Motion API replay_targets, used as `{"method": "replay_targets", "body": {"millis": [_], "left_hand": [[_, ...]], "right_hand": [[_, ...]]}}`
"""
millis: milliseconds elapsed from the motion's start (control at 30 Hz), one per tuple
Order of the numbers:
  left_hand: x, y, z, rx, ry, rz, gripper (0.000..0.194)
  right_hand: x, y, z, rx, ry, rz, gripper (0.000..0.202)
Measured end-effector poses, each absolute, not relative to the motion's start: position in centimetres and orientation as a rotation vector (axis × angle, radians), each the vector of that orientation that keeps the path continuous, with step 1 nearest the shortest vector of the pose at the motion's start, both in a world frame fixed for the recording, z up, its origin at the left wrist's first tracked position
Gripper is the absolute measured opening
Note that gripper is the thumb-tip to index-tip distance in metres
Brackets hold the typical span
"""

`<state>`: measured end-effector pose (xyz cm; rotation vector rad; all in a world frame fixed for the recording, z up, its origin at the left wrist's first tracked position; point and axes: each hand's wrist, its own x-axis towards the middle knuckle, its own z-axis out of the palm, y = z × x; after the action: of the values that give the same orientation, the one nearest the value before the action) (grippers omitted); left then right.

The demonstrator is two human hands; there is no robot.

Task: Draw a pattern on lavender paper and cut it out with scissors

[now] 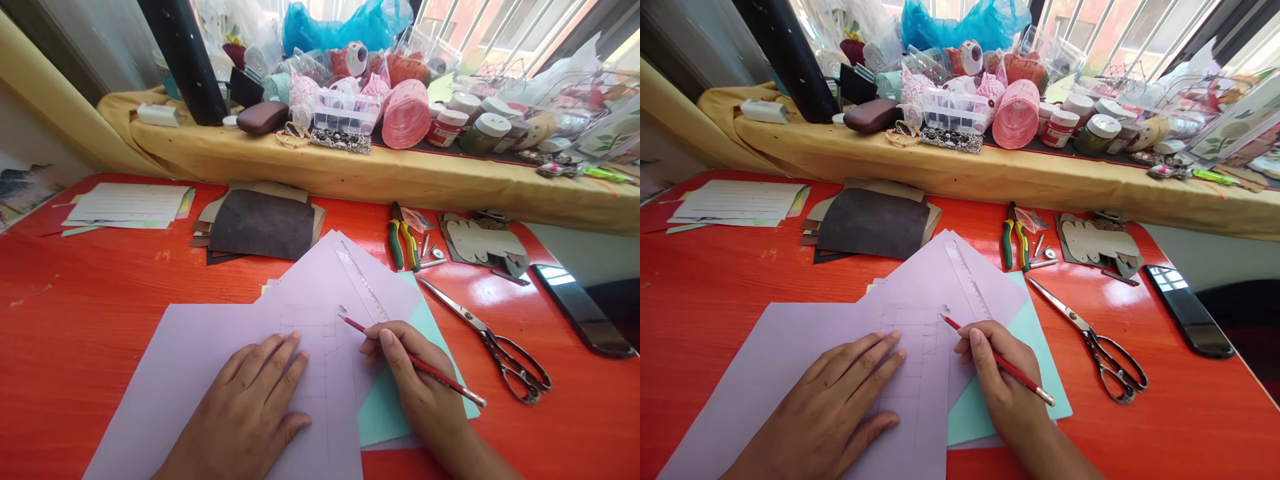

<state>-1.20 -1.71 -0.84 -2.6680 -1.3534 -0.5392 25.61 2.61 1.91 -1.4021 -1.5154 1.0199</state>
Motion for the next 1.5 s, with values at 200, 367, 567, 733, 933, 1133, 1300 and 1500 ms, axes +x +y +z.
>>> {"method": "replay_targets", "body": {"millis": [200, 367, 567, 733, 933, 1133, 1300, 1500], "left_hand": [[-1.32, -1.44, -0.18, -2.681, -1.28, -0.521, 0.041], [-1.44, -1.36, -0.05, -2.669, -1.28, -0.519, 0.041], [-1.44, -1.28, 0.0, -2.663, -1.292, -0.552, 0.041], [-1.37, -1.37, -0.12, -2.669, -1.3, -0.561, 0.04], [-1.33, -1.38, -0.2, -2.667, -1.298, -0.574, 0.04], [-1.27, -1.55, -0.33, -2.664, -1.306, -0.556, 0.04], [-1.23, -1.89, -0.91, -2.629, -1.407, -0.6, 0.039], [-1.42, -1.6, -0.78, -2.665, -1.331, -0.578, 0.04]], "right_hand": [[25.54, 2.57, 2.0, -1.385, -1.521, 1.035, 0.035], [25.54, 2.57, 1.92, -1.387, -1.569, 1.026, 0.033], [25.63, 2.53, 1.9, -1.421, -1.613, 1.012, 0.035], [25.5, 2.59, 1.93, -1.429, -1.632, 0.999, 0.038], [25.43, 2.6, 2.15, -1.42, -1.61, 1.006, 0.038], [25.6, 2.6, 1.92, -1.34, -1.519, 0.974, 0.033], [25.52, 2.57, 2.02, -1.35, -1.564, 0.968, 0.034], [25.21, 2.61, 2.05, -1.365, -1.638, 0.965, 0.032]]}}
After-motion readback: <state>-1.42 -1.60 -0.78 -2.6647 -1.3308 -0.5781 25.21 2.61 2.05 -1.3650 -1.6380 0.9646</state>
